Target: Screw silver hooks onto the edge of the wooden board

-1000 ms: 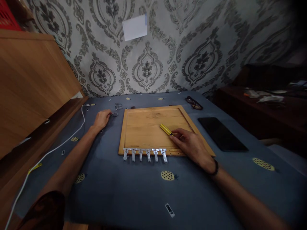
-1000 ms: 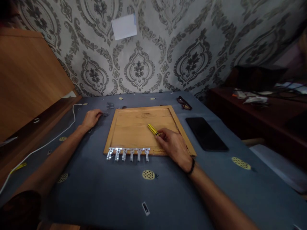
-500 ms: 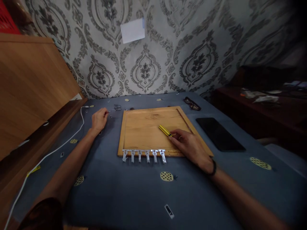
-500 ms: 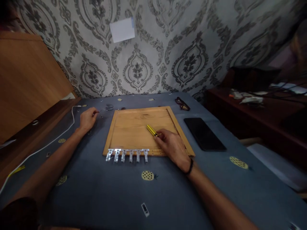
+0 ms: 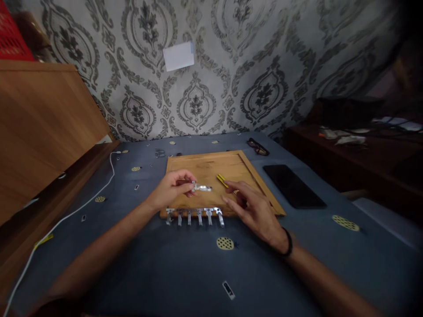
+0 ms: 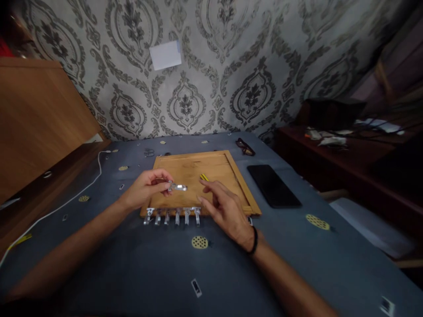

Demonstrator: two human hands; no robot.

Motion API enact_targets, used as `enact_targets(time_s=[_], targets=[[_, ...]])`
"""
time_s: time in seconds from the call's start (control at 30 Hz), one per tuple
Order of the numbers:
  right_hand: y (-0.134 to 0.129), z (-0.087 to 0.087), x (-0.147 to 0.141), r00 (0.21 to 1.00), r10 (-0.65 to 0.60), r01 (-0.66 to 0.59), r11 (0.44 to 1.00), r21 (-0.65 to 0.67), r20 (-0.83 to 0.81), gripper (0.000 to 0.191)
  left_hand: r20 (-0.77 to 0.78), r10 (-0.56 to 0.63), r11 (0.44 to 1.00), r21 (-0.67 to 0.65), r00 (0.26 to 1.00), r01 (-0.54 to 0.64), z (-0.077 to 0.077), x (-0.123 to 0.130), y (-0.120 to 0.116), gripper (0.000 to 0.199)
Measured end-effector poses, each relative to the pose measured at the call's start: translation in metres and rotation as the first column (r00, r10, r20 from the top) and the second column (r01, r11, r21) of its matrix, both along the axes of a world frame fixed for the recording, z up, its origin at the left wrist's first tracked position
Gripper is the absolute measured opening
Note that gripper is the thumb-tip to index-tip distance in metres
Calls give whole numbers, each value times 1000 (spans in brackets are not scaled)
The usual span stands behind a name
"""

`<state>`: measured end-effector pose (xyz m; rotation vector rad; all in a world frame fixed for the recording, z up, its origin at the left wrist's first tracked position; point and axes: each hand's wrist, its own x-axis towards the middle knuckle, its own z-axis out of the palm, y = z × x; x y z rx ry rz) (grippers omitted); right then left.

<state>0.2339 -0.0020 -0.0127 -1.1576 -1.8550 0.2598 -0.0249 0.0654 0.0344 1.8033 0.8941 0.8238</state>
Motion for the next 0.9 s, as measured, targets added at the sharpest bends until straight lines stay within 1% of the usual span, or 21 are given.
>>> enact_targets(time_s=[0.07, 0.1, 0.17, 0.23, 0.37, 0.47, 0.57, 0.67, 0.73, 0.77, 0.83, 0.87, 0.9], targets=[[-8, 7, -6, 996, 65, -63, 998, 31, -56, 35, 17, -64, 996, -67, 998, 65, 2, 10, -10, 22], [-12, 10, -8, 995, 76, -74, 997, 27, -66, 32, 29, -84, 991, -98, 996, 86, 3, 13, -13, 20], [-17, 15, -9, 993, 79, -77, 996, 36, -82, 22, 61, -109, 981, -154, 992, 117, 5, 19, -17, 14], [-22, 18, -8, 991, 83, -79, 996, 45, -102, 19, 84, -124, 970, -199, 989, 139, 6, 25, -19, 11], [-37, 21, -4, 982, 102, -108, 994, -29, -161, 19, 78, -158, 949, -263, 984, 173, 8, 37, -23, 13], [-49, 19, 0, 974, 104, -120, 990, -68, -203, 19, 50, -191, 940, -277, 980, 197, 8, 48, -24, 14], [-57, 12, 4, 968, 83, -110, 989, -104, -237, 21, 35, -252, 931, -264, 967, 252, 6, 59, -24, 12], [-62, 5, 5, 954, 67, -134, 967, -216, -292, 29, -4, -321, 914, -262, 947, 309, 4, 67, -23, 12], [-65, 1, 3, 932, 43, -165, 935, -315, -360, 36, -74, -327, 928, -212, 942, 305, 5, 69, -23, 15], [-66, -1, 2, 918, 28, -183, 914, -361, -395, 38, -121, -306, 946, -150, 944, 287, 5, 68, -23, 17], [-67, -4, -1, 888, -7, -218, 874, -435, -460, 42, -226, -218, 971, 51, 949, 235, 6, 64, -25, 20], [-67, -6, -2, 872, -21, -240, 852, -465, -489, 43, -275, -161, 963, 166, 948, 212, 6, 62, -27, 20], [-67, -7, -3, 854, -38, -263, 829, -493, -519, 44, -318, -107, 943, 268, 942, 198, 6, 59, -29, 20]])
